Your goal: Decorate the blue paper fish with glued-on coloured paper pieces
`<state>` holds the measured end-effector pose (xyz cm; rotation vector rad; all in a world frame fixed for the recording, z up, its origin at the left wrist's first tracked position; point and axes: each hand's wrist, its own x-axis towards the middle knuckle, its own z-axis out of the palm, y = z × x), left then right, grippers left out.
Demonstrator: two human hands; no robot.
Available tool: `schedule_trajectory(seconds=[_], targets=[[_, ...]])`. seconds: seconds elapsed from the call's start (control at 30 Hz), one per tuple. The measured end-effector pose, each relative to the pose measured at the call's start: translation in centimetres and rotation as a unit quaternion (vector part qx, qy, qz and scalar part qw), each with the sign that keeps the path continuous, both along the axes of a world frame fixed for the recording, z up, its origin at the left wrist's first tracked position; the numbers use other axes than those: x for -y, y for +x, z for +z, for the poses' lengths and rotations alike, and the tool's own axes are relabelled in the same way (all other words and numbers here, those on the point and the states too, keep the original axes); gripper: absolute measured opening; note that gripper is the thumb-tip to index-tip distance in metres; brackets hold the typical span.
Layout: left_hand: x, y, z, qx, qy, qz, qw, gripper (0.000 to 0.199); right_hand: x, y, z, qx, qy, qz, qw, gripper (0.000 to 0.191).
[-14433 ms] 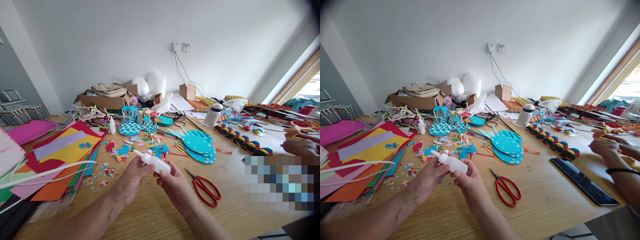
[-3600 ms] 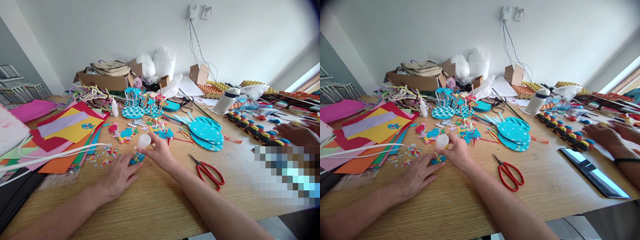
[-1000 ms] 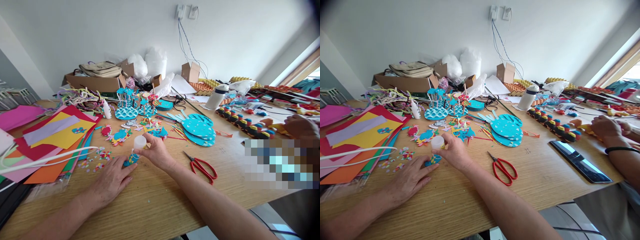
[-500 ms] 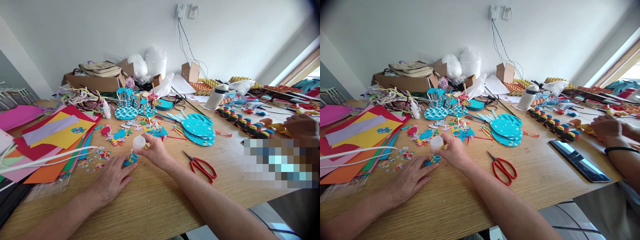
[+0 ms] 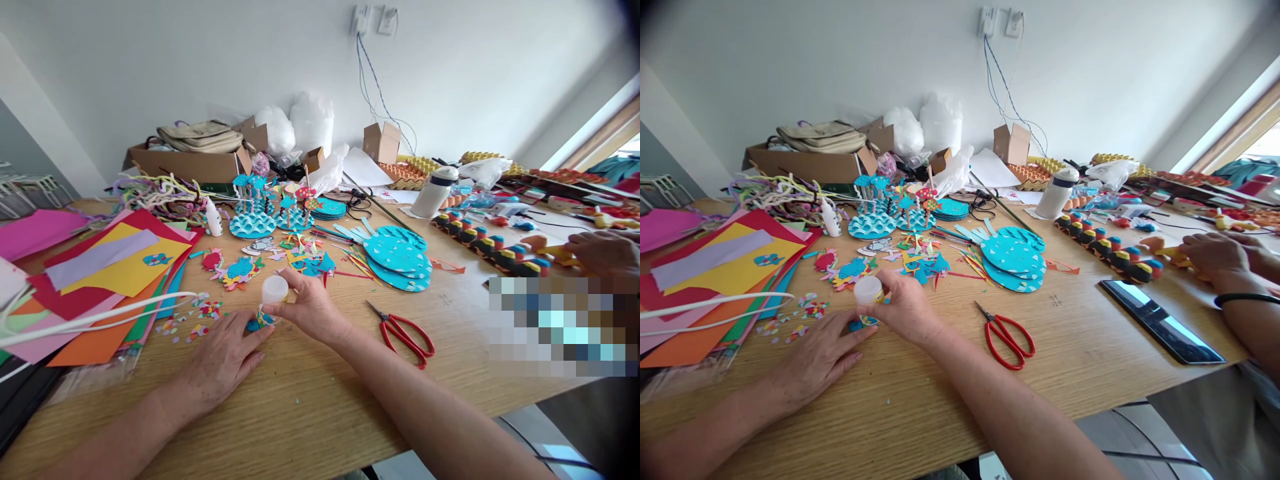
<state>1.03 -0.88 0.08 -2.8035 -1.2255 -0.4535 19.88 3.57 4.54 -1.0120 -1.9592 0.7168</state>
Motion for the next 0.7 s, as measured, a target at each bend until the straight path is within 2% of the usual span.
schedule_trajectory(seconds=[0.13,0.33,0.53,0.7], targets=[[0.07,0.03,0.08,-0.005,0.001,0.002,1.000,0.036,0.01,-0.02,0.00,-0.010,-0.013,-0.019,1.000,0.022],[0.20,0.14,0.30,0.003,-0.004,0.003,1.000,0.036,-0.10,-0.09,-0.23,-0.008,-0.009,0.011,1.000,0.019],[0.20,0.11,0.20,0.002,-0.004,0.006,1.000,0.037,-0.18,-0.09,0.12,-0.042,-0.014,-0.029,0.999,0.023],[0.18,0.14,0.27,0.007,-0.002,0.005,1.000,0.035,-0.15,-0.69,-0.03,-0.053,-0.001,-0.006,0.999,0.018]])
